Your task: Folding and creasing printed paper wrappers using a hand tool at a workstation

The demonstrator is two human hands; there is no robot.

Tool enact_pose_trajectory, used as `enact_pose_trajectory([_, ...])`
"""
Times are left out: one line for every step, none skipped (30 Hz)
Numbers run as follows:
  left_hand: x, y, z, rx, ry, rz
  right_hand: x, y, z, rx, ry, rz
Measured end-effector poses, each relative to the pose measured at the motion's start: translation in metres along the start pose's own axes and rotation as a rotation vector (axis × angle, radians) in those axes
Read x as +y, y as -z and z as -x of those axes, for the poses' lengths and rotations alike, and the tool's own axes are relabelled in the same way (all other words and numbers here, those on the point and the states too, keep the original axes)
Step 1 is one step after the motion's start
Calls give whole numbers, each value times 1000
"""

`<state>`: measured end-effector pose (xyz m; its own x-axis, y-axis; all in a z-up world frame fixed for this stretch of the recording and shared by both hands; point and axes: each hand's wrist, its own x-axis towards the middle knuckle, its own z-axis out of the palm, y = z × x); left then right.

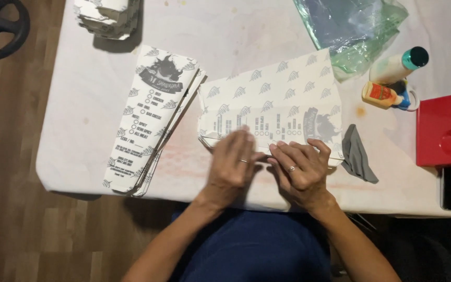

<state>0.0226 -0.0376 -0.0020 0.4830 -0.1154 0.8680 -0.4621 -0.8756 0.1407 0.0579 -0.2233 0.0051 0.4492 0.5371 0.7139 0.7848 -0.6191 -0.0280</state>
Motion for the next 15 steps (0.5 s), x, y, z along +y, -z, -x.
enact_pose_trajectory([9, -6, 2, -1, 3, -8, -1, 3, -2, 1, 4, -7])
enact_pose_trajectory([16, -13, 4, 56, 26, 2, -2, 4, -5, 6, 5, -4])
enact_pose_trajectory([23, -20, 6, 113, 49, 13, -2, 5, -9, 12, 5, -2])
enact_pose_trajectory([12, -12, 4, 106, 56, 0, -1, 7, -9, 9, 9, -17])
enact_pose_trajectory([1, -4, 2, 119, 13, -7, 0, 9, -9, -9, 10, -18])
enact_pose_trajectory([-11, 5, 0, 134, -35, -11, 0, 10, -10, -24, 10, -15])
enact_pose_trajectory([-24, 10, 6, 130, -33, -21, 1, 8, -10, -23, 13, -25])
enact_pose_trajectory([-35, 14, 10, 112, 48, -2, 2, 8, -9, -21, 14, -30])
enact_pose_trajectory([-46, 18, 14, 93, 129, 16, 4, 8, -9, -19, 15, -34])
enact_pose_trajectory([-52, 26, 11, 95, 122, 14, 5, 6, -8, -12, 15, -33])
enact_pose_trajectory([-57, 34, 7, 44, 223, 57, 5, 4, -8, 1, 5, -52])
enact_pose_trajectory([-61, 43, 5, -11, 331, 99, 5, 3, -6, 8, -5, -74])
enact_pose_trajectory([-59, 44, 4, -12, 330, 97, 4, 4, -4, 9, -6, -76])
enact_pose_trajectory([-59, 43, 1, 52, 296, 77, 4, 4, -5, 6, -14, -84])
enact_pose_trajectory([-60, 42, -2, 116, 262, 58, 5, 3, -5, 3, -22, -92])
